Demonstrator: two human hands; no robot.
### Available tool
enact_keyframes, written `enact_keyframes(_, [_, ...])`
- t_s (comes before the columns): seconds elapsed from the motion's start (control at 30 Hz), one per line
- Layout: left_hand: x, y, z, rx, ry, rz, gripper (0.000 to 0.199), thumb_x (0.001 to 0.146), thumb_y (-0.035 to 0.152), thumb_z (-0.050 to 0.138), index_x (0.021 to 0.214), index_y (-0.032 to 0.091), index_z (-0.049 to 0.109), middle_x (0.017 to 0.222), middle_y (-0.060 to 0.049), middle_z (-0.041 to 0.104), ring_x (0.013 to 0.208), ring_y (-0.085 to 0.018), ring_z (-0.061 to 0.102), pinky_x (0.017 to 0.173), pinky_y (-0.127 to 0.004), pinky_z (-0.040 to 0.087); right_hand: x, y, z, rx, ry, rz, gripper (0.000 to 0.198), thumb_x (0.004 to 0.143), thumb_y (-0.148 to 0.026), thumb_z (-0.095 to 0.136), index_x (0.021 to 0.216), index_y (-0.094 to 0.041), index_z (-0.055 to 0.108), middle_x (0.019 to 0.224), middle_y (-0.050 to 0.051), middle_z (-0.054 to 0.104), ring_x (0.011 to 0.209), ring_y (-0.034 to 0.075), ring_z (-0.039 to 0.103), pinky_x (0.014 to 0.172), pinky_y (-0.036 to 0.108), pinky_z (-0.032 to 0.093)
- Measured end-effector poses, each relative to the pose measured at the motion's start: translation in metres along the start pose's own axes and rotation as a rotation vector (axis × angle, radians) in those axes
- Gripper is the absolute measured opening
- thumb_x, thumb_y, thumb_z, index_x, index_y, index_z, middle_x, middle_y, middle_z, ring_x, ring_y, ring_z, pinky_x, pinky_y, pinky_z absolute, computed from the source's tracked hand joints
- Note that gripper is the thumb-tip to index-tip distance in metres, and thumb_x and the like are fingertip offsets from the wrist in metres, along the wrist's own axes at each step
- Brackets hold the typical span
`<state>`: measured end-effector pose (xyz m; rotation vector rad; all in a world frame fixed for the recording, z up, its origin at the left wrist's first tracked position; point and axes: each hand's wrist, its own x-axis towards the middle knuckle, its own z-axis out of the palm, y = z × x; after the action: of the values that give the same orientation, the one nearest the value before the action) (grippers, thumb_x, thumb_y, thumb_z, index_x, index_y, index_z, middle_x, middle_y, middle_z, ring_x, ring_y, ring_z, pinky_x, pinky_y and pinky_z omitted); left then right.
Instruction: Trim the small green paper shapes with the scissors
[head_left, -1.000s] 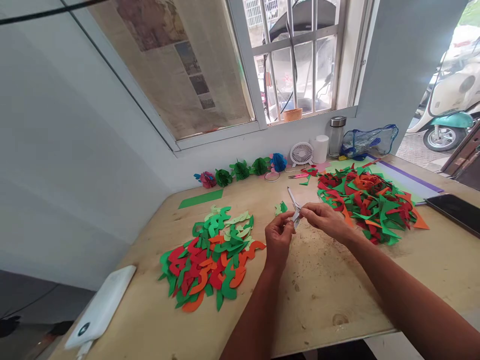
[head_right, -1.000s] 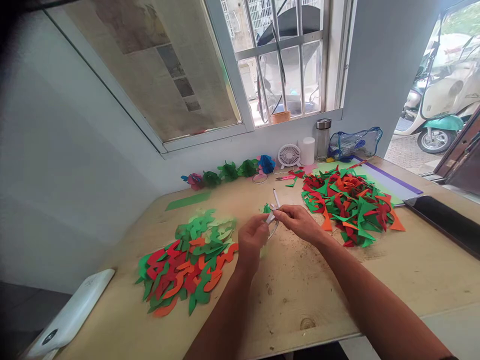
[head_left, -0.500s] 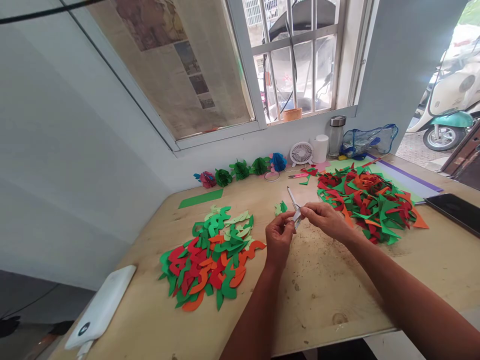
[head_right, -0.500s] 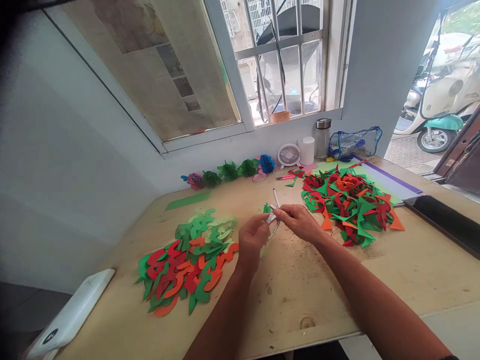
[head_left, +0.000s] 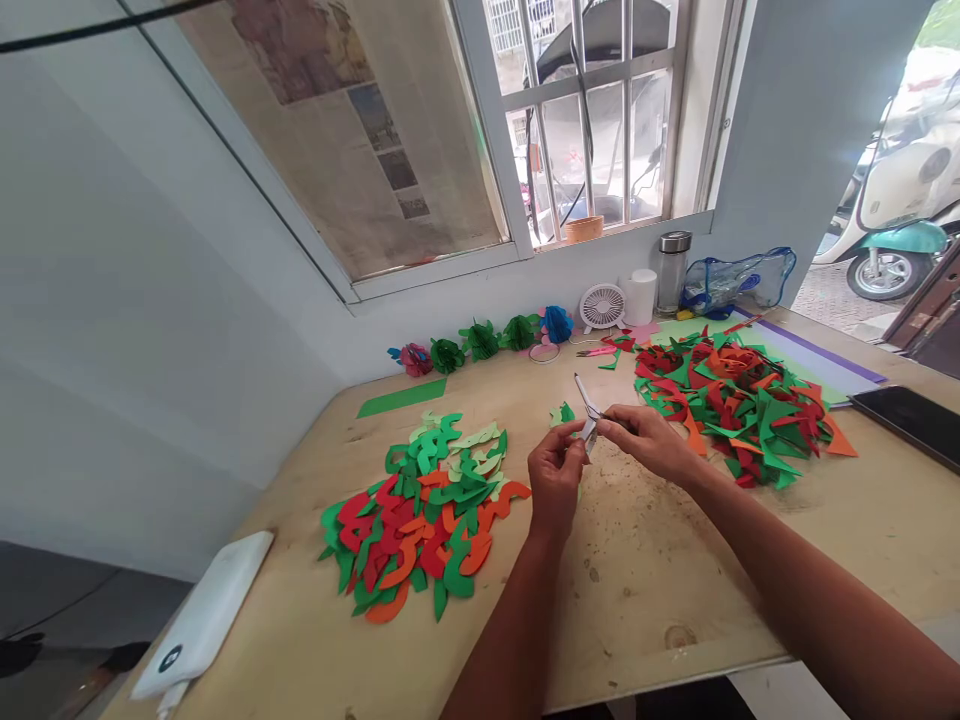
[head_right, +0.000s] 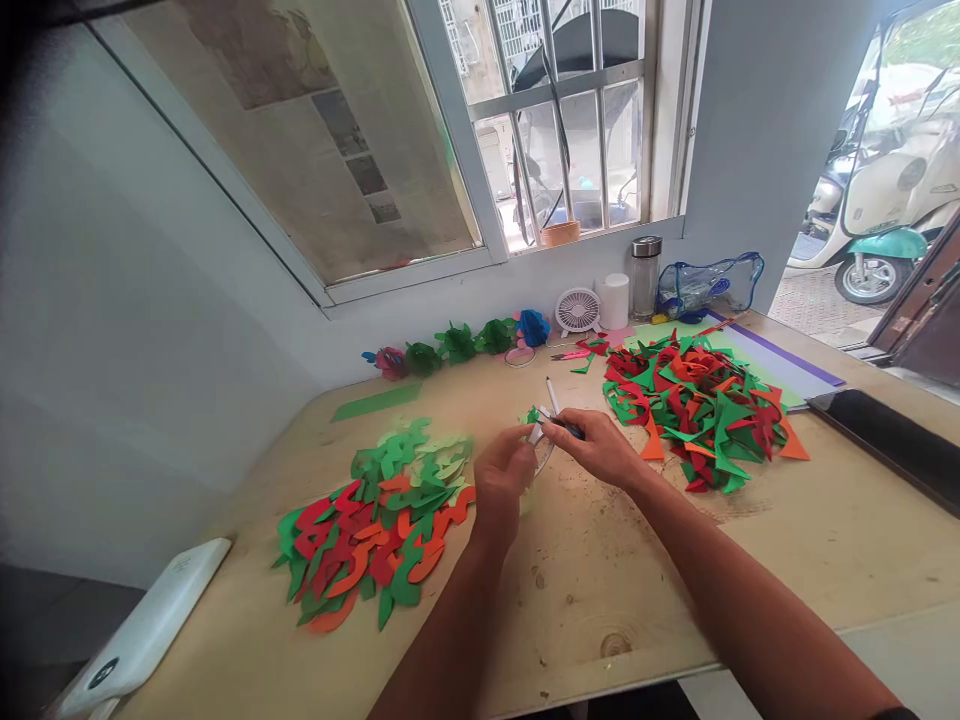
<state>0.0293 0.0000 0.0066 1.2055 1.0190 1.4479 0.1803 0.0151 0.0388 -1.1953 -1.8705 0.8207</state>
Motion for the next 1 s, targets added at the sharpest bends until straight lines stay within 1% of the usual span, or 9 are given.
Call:
enact_keyframes(0.13, [0.0003, -0.0025, -0.0003, 0.027, -0.026, 0.023, 0.027, 0.074, 0.031, 0.059, 0.094, 0.016, 0.069, 0.056, 0.003, 0.048, 0.047, -0.006, 0.038, 0.046, -0.018, 0.031, 0.0007, 0.0027, 0.0012, -0.014, -0.014, -0.024, 0.039, 0.087, -0.049, 0.044, 0.065, -0.017, 0.050, 0.058, -0.003, 0.040, 0.055, 0.010, 0.036, 0.050, 0.024, 0.025])
enact_keyframes(0.43, [0.0008, -0.0030, 0.0000, 0.046, -0.018, 0.030, 0.027, 0.072, 0.031, 0.062, 0.092, 0.017, 0.071, 0.057, 0.003, 0.049, 0.049, -0.007, 0.041, 0.048, -0.019, 0.034, 0.0004, 0.0014, 0.0015, -0.033, -0.011, -0.031, 0.041, 0.088, -0.049, 0.043, 0.064, -0.017, 0.049, 0.056, -0.004, 0.041, 0.054, 0.010, 0.036, 0.050, 0.024, 0.025])
enact_keyframes(0.7, [0.0003, -0.0030, 0.0009, 0.052, -0.024, 0.020, 0.027, 0.071, 0.031, 0.061, 0.091, 0.017, 0.071, 0.055, 0.003, 0.049, 0.048, -0.007, 0.039, 0.047, -0.019, 0.033, 0.0003, 0.0005, 0.0008, -0.073, -0.002, -0.068, 0.045, 0.089, -0.052, 0.038, 0.062, -0.017, 0.047, 0.055, -0.003, 0.039, 0.054, 0.009, 0.035, 0.049, 0.024, 0.025])
enact_keyframes(0.87, [0.0003, -0.0021, 0.0011, 0.050, -0.029, 0.033, 0.026, 0.072, 0.030, 0.059, 0.092, 0.017, 0.071, 0.055, 0.004, 0.048, 0.047, -0.006, 0.039, 0.047, -0.019, 0.033, 0.0004, 0.0024, 0.0014, -0.115, 0.030, -0.056, 0.044, 0.089, -0.051, 0.039, 0.064, -0.017, 0.051, 0.056, -0.003, 0.040, 0.056, 0.010, 0.036, 0.050, 0.023, 0.027])
enact_keyframes(1.0, [0.0003, -0.0008, 0.0006, 0.070, -0.037, 0.038, 0.026, 0.073, 0.030, 0.058, 0.091, 0.016, 0.070, 0.055, 0.003, 0.048, 0.047, -0.006, 0.039, 0.047, -0.019, 0.033, -0.0002, 0.0027, 0.0021, -0.150, 0.048, -0.042, 0.044, 0.088, -0.052, 0.040, 0.063, -0.018, 0.049, 0.056, -0.003, 0.040, 0.056, 0.011, 0.036, 0.051, 0.024, 0.027])
